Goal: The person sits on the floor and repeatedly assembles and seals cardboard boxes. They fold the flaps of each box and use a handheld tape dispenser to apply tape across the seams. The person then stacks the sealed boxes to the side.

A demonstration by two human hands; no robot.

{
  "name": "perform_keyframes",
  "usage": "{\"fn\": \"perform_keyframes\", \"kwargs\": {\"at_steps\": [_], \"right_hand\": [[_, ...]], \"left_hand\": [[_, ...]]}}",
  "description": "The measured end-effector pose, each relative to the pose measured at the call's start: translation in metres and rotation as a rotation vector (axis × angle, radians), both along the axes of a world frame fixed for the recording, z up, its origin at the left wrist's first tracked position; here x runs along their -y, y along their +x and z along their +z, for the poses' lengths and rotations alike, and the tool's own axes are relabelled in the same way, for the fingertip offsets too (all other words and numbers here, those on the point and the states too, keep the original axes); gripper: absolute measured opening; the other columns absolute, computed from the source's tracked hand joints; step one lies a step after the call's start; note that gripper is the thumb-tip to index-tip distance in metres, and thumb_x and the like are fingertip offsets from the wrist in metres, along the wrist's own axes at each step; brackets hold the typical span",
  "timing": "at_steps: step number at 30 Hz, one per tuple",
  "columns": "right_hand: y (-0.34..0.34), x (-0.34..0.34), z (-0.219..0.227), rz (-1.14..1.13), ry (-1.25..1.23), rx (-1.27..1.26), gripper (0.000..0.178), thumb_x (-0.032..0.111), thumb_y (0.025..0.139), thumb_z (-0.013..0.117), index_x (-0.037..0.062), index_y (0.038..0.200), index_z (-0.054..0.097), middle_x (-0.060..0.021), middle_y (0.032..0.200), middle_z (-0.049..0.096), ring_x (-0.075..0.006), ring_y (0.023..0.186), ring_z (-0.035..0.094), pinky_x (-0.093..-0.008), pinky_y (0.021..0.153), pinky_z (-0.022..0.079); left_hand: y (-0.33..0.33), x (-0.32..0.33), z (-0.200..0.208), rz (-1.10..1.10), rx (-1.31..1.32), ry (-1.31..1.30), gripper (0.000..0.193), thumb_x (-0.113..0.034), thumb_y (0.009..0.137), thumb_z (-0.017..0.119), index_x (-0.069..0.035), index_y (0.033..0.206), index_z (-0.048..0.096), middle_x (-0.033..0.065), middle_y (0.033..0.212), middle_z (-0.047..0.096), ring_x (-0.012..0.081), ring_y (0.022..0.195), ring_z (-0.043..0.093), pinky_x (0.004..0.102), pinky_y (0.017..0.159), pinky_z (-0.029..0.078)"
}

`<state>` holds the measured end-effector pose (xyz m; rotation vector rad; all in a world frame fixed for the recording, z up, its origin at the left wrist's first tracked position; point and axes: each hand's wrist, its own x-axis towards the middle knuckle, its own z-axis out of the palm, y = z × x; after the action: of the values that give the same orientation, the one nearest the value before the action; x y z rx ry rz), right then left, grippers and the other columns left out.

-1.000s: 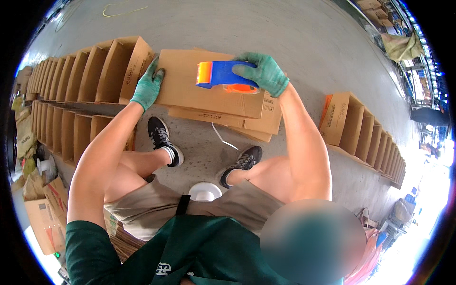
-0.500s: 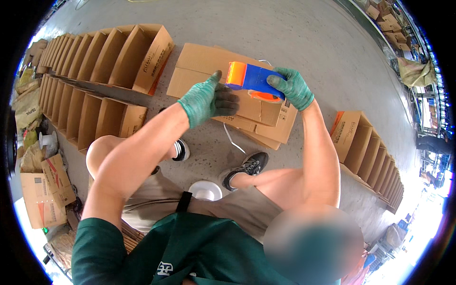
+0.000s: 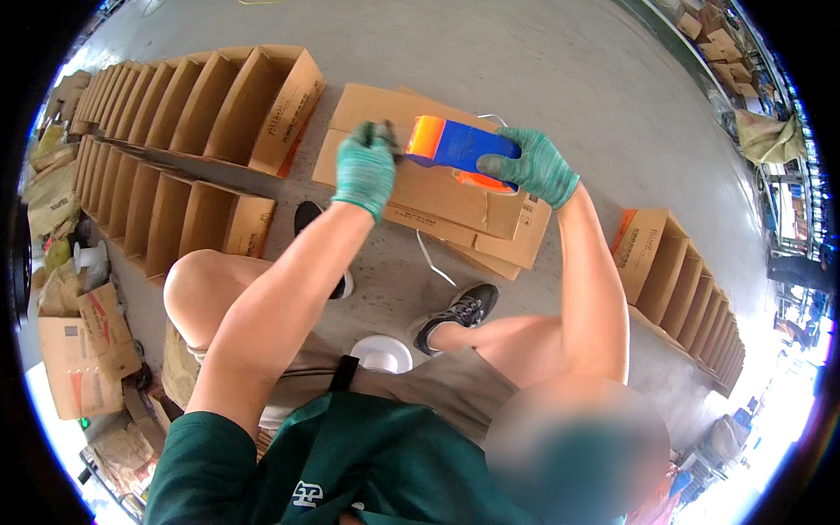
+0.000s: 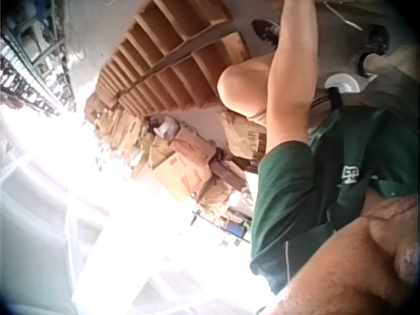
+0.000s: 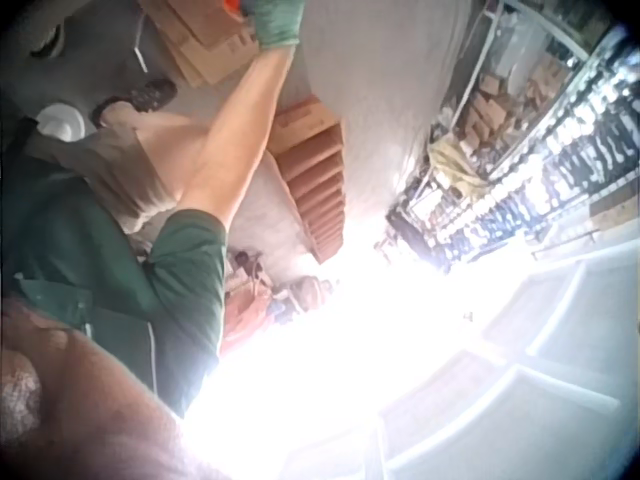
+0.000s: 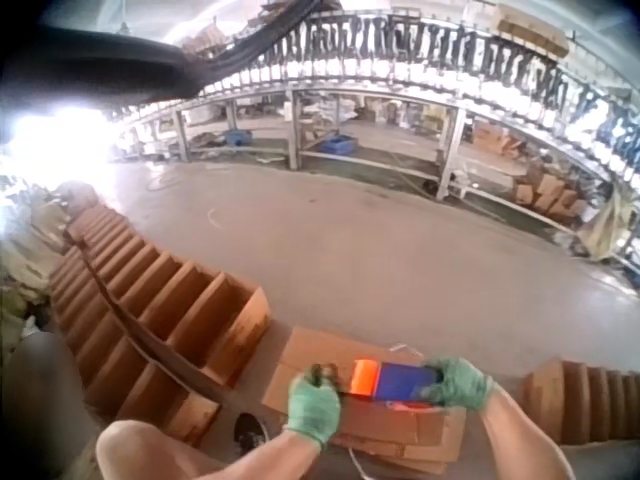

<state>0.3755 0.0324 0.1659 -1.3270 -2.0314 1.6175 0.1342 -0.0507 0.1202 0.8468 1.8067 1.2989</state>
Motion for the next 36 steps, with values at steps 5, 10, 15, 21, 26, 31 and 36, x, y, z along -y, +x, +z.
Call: {"fn": "perform_keyframes", "kwargs": {"at_steps": [5, 10, 15, 21, 26, 31, 36], "right_hand": [[-0.02, 0.002, 0.019, 0.03, 0.012, 0.125, 0.048, 0.045, 0.079, 0.079, 0.0021, 0.096, 0.069, -0.0002, 0.073, 0.06, -0.0076, 0.068, 0.054, -0.0265, 0.06, 0.046], [-0.023, -0.002, 0.012, 0.029, 0.097, 0.179, 0.053, 0.049, 0.078, 0.08, 0.0024, 0.1, 0.07, -0.0023, 0.076, 0.063, -0.011, 0.07, 0.056, -0.0307, 0.065, 0.049], [-0.035, -0.001, 0.015, 0.039, 0.107, 0.214, 0.052, 0.05, 0.078, 0.08, 0.0022, 0.096, 0.069, -0.0031, 0.075, 0.063, -0.0109, 0.071, 0.055, -0.0313, 0.067, 0.048], [-0.042, 0.0, 0.018, 0.044, 0.093, 0.231, 0.049, 0.049, 0.079, 0.079, 0.0029, 0.091, 0.067, -0.0025, 0.075, 0.061, -0.0115, 0.069, 0.053, -0.0313, 0.065, 0.048], [-0.038, 0.001, 0.016, 0.028, 0.098, 0.222, 0.046, 0.047, 0.081, 0.079, 0.004, 0.09, 0.066, -0.0026, 0.074, 0.06, -0.0123, 0.067, 0.053, -0.0312, 0.064, 0.047], [-0.043, -0.001, 0.018, 0.056, 0.072, 0.288, 0.045, 0.046, 0.081, 0.078, 0.0037, 0.093, 0.067, -0.0036, 0.075, 0.062, -0.0125, 0.069, 0.055, -0.0312, 0.065, 0.047], [-0.008, 0.005, 0.04, 0.074, 0.098, 0.427, 0.049, 0.048, 0.083, 0.076, 0.0025, 0.099, 0.069, -0.0068, 0.08, 0.065, -0.0159, 0.074, 0.059, -0.034, 0.071, 0.049]], "left_hand": [[-0.135, -0.011, -0.036, 0.204, -0.109, 0.054, 0.027, -0.022, 0.105, 0.046, 0.001, 0.096, 0.056, 0.0081, 0.083, 0.059, 0.0186, 0.072, 0.049, 0.0342, 0.07, 0.046], [-0.131, -0.023, -0.039, 0.19, 0.276, -0.026, 0.026, -0.023, 0.106, 0.046, 0.001, 0.103, 0.058, 0.008, 0.091, 0.064, 0.0176, 0.077, 0.055, 0.0338, 0.074, 0.048], [-0.153, -0.019, -0.079, 0.146, 0.156, -0.023, 0.025, -0.023, 0.105, 0.048, 0.0, 0.107, 0.06, 0.0063, 0.091, 0.065, 0.0158, 0.077, 0.055, 0.0335, 0.075, 0.048], [-0.142, -0.017, -0.094, -0.039, 0.099, -0.355, 0.03, -0.026, 0.101, 0.057, -0.002, 0.12, 0.056, 0.0082, 0.108, 0.064, 0.0175, 0.092, 0.056, 0.0336, 0.084, 0.047], [-0.132, -0.027, -0.065, -0.189, 0.062, -0.016, 0.04, -0.02, 0.104, 0.051, -0.011, 0.142, 0.044, 0.0117, 0.132, 0.056, 0.0214, 0.116, 0.052, 0.0333, 0.103, 0.04], [-0.115, -0.025, -0.05, -0.55, -0.164, 0.023, 0.042, -0.012, 0.107, 0.04, -0.018, 0.149, 0.04, 0.0056, 0.14, 0.051, 0.0185, 0.124, 0.048, 0.0312, 0.111, 0.034], [-0.122, -0.023, -0.047, -0.641, -0.072, -0.05, 0.039, -0.01, 0.108, 0.032, -0.008, 0.147, 0.038, 0.0046, 0.147, 0.043, 0.0189, 0.136, 0.037, 0.0364, 0.121, 0.024]]}}
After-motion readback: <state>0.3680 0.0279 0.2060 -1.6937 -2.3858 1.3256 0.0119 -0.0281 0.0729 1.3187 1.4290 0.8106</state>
